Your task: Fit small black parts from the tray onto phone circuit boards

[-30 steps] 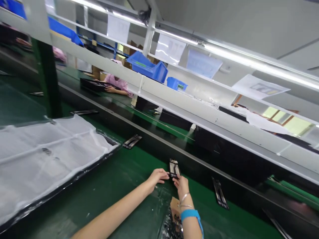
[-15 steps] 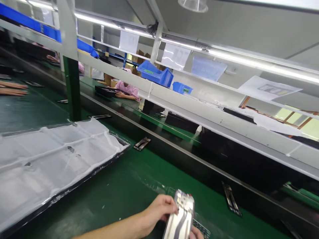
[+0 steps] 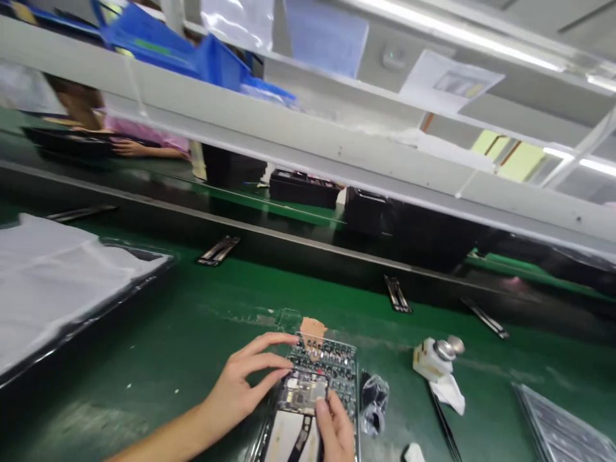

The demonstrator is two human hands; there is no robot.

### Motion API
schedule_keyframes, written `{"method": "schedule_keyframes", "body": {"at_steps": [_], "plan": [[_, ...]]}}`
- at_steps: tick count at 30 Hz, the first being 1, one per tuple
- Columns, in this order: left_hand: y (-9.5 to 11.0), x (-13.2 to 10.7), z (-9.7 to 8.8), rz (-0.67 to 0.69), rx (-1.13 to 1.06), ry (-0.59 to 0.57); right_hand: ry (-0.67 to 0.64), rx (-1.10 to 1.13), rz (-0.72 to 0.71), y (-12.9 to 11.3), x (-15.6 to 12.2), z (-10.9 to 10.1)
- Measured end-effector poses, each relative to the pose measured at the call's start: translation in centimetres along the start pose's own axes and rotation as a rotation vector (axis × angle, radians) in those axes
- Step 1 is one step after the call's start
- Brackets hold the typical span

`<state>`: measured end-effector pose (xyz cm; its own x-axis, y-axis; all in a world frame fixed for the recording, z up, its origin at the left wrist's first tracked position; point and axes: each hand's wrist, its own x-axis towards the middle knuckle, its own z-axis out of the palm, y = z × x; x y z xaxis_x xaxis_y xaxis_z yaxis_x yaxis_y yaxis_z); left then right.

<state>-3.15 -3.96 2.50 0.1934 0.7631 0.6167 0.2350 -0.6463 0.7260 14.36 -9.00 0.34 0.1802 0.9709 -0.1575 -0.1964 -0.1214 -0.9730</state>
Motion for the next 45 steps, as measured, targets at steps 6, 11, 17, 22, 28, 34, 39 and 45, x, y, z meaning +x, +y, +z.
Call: {"method": "schedule_keyframes", "body": {"at_steps": [6,11,17,22,28,34,39,45], "plan": [[-0.6,-1.5,0.4,0.387,0.292,-0.038,0.126,0.139,0.117,2.3,-1.0,0.8],[-0.6,-2.0,0.4,0.575,0.493,-0.092,0.169,0.17,0.121,2.6,-1.6,0.6],[-0.1,-1.9,0.1,0.689,0.579,-0.185,0.145,0.161,0.11,2.6,-1.9,1.2],[0.2,-1.4,-0.5,0.761,0.655,-0.284,0.156,0.171,0.114,2.7,-1.9,1.1],[0.3,-2.0,0.1,0.724,0.745,-0.403,0.12,0.078,0.117,3.0,-2.1,0.9],[0.1,-2.2,0.7,0.504,0.676,-0.344,0.191,0.089,0.142,2.8,-1.4,0.7],[-0.1,-1.8,0.9,-0.319,-0.011,-0.379,0.143,0.151,0.142,1.7,-0.9,0.6],[-0.8,-2.8,2.1,-0.71,-0.616,-0.422,0.132,0.122,0.163,0.6,-1.1,0.8]]}}
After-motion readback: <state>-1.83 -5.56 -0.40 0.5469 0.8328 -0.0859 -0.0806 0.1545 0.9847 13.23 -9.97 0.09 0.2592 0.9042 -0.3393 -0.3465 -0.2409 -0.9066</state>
